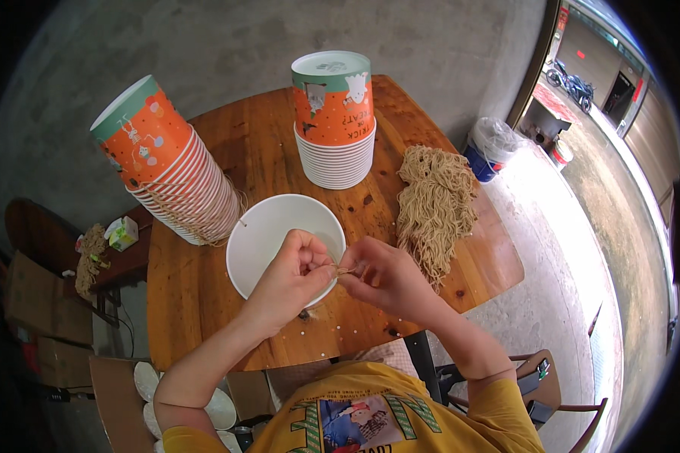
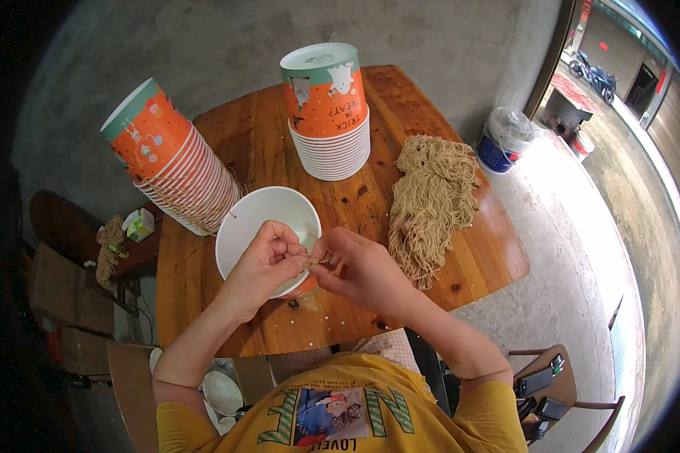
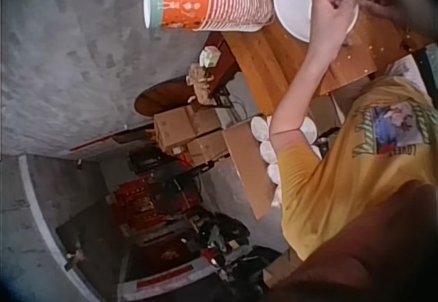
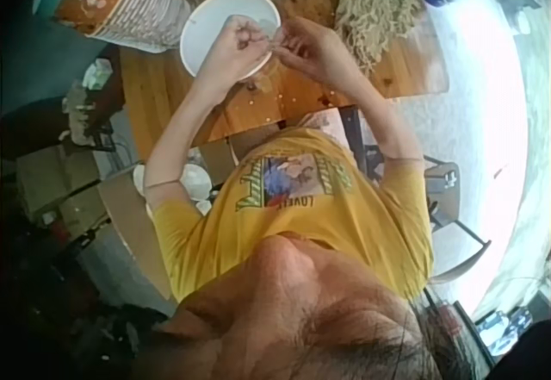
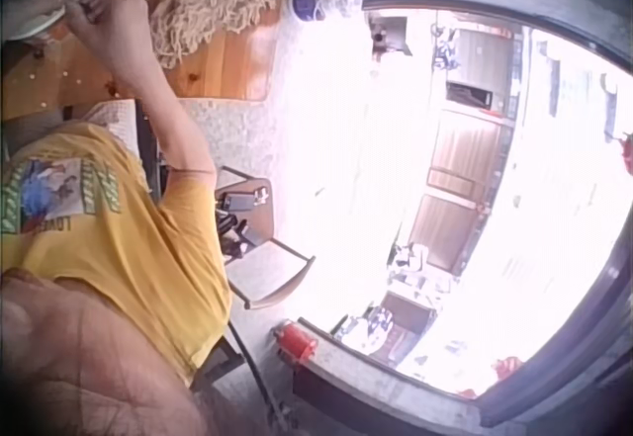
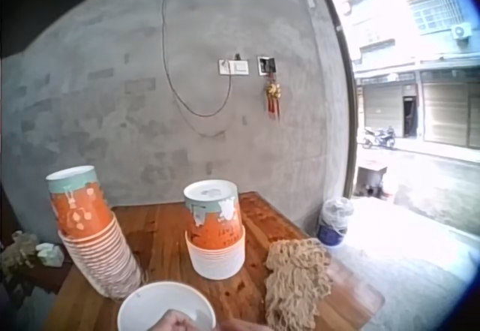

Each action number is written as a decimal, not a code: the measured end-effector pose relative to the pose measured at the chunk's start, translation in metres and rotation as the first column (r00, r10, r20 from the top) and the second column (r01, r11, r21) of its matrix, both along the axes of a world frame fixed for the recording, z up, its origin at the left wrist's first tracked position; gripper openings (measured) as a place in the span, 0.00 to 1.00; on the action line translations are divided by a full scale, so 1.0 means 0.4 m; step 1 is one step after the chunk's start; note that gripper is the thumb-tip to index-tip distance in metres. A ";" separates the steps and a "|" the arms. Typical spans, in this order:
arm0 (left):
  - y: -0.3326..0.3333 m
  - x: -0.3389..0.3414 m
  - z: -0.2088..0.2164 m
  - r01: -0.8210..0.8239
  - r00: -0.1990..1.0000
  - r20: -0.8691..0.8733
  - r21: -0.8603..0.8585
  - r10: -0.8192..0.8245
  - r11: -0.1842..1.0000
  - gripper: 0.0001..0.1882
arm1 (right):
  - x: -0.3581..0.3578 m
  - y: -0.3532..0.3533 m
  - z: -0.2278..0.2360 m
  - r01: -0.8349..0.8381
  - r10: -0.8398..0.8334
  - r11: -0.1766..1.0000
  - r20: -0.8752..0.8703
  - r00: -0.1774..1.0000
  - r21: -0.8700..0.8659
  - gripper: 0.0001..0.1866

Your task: Threading a thin string through holes in paper cups and stacking them as part of a packaging process.

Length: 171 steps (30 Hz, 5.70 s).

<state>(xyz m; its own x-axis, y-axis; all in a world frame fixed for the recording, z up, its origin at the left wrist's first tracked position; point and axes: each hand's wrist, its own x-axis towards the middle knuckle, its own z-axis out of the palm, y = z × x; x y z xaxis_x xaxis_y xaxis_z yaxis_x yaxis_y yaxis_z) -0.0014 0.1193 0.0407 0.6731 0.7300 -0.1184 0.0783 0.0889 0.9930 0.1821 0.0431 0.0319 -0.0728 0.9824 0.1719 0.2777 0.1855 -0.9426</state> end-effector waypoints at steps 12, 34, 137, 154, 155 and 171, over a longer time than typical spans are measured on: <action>-0.003 0.002 0.007 -0.014 1.000 -0.018 -0.013 0.014 1.000 0.13 | -0.001 0.000 -0.027 -0.029 -0.012 0.993 -0.332 0.943 -0.118 0.07; 0.038 -0.016 0.007 0.103 0.991 0.116 -0.370 -0.064 0.923 0.12 | -0.004 -0.003 -0.069 -0.070 0.020 0.993 -0.457 0.889 -0.092 0.06; -0.005 0.015 0.017 -0.039 0.999 0.012 -0.165 0.041 0.986 0.10 | -0.029 0.002 -0.093 0.199 -0.187 0.980 -0.250 0.950 0.027 0.07; -0.016 0.026 0.012 -0.091 0.994 0.057 -0.130 0.099 0.987 0.09 | -0.038 0.007 -0.078 0.155 -0.477 0.731 0.336 0.812 0.665 0.12; -0.017 0.026 0.012 -0.099 0.993 0.047 -0.111 0.105 0.989 0.09 | -0.041 0.007 -0.076 0.166 -0.517 0.725 0.370 0.772 0.669 0.12; -0.002 0.020 0.007 -0.045 0.995 0.076 -0.208 0.062 0.977 0.07 | -0.009 0.002 -0.051 -0.031 -0.057 0.986 -0.518 0.853 -0.161 0.05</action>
<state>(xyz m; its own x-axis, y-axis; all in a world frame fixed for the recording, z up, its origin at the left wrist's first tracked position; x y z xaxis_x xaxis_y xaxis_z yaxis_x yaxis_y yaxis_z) 0.0066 0.1186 0.0435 0.6473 0.7309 -0.2165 -0.0125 0.2942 0.9557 0.1786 0.0440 0.0113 -0.0035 0.9997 0.0238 -0.2591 0.0221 -0.9656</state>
